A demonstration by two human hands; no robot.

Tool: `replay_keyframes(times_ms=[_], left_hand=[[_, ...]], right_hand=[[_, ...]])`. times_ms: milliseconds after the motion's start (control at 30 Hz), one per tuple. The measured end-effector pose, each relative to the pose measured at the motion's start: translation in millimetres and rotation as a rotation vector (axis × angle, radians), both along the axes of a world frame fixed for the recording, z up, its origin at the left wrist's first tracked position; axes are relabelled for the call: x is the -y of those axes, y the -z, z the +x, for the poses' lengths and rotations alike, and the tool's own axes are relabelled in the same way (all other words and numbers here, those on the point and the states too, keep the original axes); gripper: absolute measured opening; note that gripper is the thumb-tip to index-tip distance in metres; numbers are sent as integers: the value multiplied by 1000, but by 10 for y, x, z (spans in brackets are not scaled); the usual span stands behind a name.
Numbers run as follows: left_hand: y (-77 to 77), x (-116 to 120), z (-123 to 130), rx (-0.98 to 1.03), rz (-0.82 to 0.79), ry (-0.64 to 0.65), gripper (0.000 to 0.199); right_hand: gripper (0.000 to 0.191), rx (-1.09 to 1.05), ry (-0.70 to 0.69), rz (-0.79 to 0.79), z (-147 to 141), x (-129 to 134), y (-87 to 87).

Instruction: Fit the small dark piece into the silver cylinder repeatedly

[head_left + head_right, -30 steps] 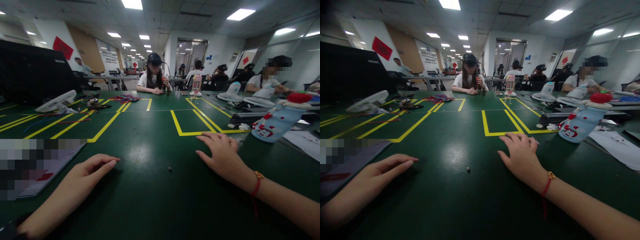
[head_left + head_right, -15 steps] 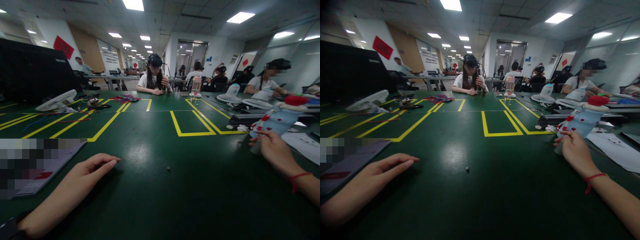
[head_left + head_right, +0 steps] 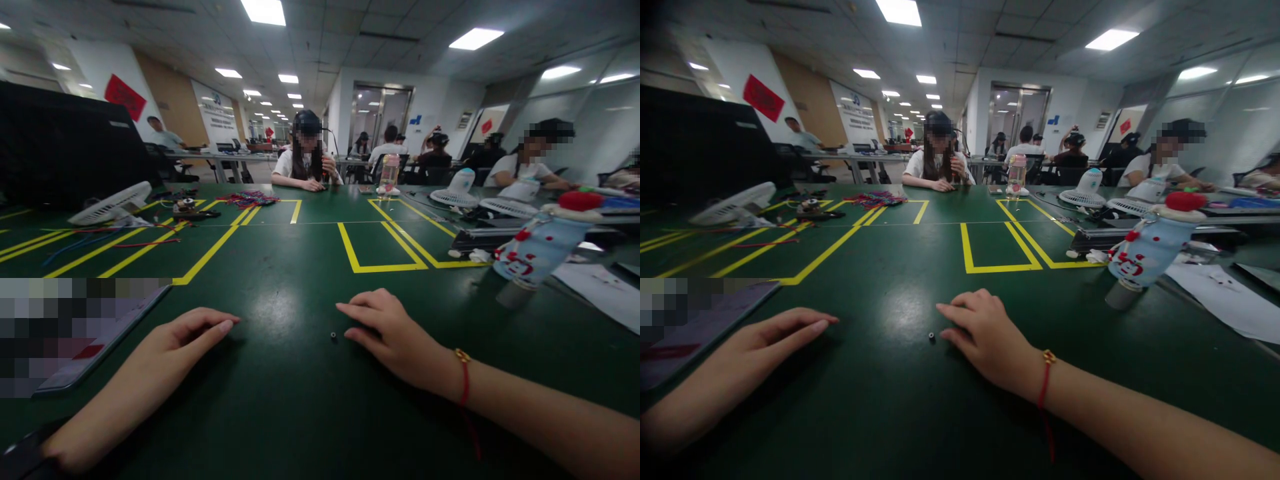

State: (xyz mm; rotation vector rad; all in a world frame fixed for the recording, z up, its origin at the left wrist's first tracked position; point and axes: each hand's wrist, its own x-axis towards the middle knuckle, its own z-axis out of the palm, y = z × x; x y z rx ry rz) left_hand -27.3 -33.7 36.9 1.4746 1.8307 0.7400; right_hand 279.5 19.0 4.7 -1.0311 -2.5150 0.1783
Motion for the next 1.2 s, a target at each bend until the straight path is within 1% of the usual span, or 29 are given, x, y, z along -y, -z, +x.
replay_keyframes(times_ms=[67,100,133,200,267,333,400,467,533,567,600,700,767,833,900,1000,1200], left_hand=[[15,-1,-11,-17,3,-19,27],[26,-4,-20,-22,6,-22,26],[37,-6,-30,-23,8,-20,26],[50,-11,-48,-19,8,-3,26],[48,-15,-55,-14,3,23,26],[33,-18,-43,-18,4,38,26],[10,-17,-16,-20,11,60,26],[-12,-11,13,-15,20,71,27],[-11,-3,21,1,17,71,28],[4,-3,10,8,9,70,28],[31,-6,-12,12,-4,72,30],[155,-40,-117,4,-20,92,35],[230,-67,-182,-2,-11,116,36],[268,-82,-216,-4,-7,130,35],[270,-84,-222,-13,-9,135,34],[249,-78,-210,-24,-6,140,34],[245,-69,-191,2,-17,138,33]], right_hand=[[23,30,-50,-21,-176,-5,-22],[20,47,-50,-11,-191,-19,-52],[22,53,-30,5,-155,-40,-93],[24,31,78,58,62,-97,-204],[26,-8,262,161,443,-162,-331],[27,-45,469,285,924,-214,-433],[29,-29,692,349,1423,-238,-480],[33,60,922,281,1857,-242,-465],[36,159,1080,168,2162,-238,-415],[38,192,1113,139,2260,-239,-389],[41,209,1118,141,2323,-243,-367],[45,249,1134,204,2381,-271,-342],[46,275,1153,151,2378,-297,-350],[47,294,1180,67,2382,-316,-363],[49,300,1200,31,2398,-321,-373],[52,297,1217,27,2429,-310,-388],[47,254,1228,-47,2496,-317,-389]])
